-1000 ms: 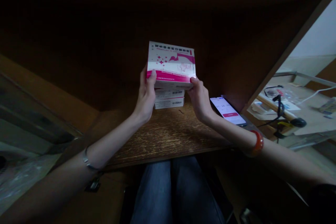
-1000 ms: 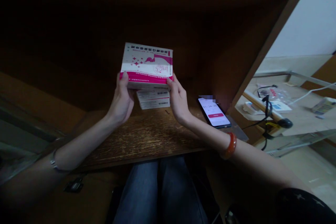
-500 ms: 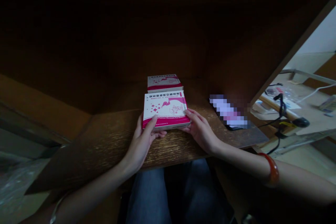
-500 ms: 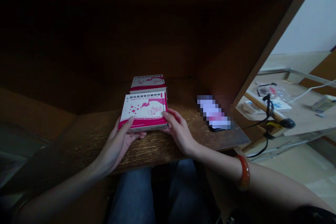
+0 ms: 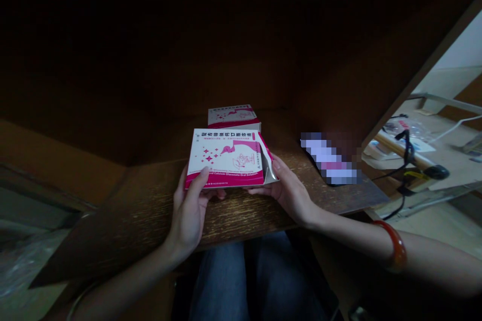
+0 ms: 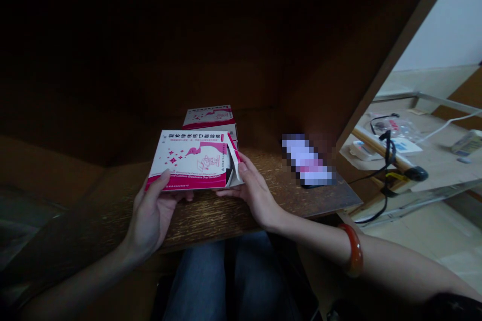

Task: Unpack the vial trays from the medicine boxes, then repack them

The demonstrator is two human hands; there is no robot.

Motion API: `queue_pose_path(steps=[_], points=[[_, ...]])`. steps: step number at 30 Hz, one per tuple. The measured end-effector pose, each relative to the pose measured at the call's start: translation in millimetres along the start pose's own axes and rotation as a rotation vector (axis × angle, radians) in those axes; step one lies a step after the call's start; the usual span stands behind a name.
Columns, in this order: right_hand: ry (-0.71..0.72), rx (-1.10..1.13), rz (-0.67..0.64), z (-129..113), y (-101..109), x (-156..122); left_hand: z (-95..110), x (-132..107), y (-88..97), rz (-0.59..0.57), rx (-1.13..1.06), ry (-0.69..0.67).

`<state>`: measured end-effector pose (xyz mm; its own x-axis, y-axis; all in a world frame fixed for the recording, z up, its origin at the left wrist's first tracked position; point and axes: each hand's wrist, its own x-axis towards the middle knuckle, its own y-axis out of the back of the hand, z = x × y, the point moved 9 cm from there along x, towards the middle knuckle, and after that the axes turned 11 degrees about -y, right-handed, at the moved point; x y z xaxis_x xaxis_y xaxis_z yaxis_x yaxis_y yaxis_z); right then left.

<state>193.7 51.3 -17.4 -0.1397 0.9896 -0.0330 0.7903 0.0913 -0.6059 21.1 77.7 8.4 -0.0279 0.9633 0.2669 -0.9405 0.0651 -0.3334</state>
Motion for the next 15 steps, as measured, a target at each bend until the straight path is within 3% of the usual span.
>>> queue_pose_path(steps=[8,11,15], points=[[0.105,-0.03,-0.02,-12.0,-1.8,-5.9,37.5,16.1,7.1,0.072,0.042,-0.136],[0.004,-0.07,-0.079,-2.4,-4.4,-1.4,56.6,23.0,7.0,0.05,0.173,-0.188],[-0.2,0.07,-0.155,10.9,-7.7,3.3,73.2,26.3,-0.7,-0.035,0.378,-0.239]])
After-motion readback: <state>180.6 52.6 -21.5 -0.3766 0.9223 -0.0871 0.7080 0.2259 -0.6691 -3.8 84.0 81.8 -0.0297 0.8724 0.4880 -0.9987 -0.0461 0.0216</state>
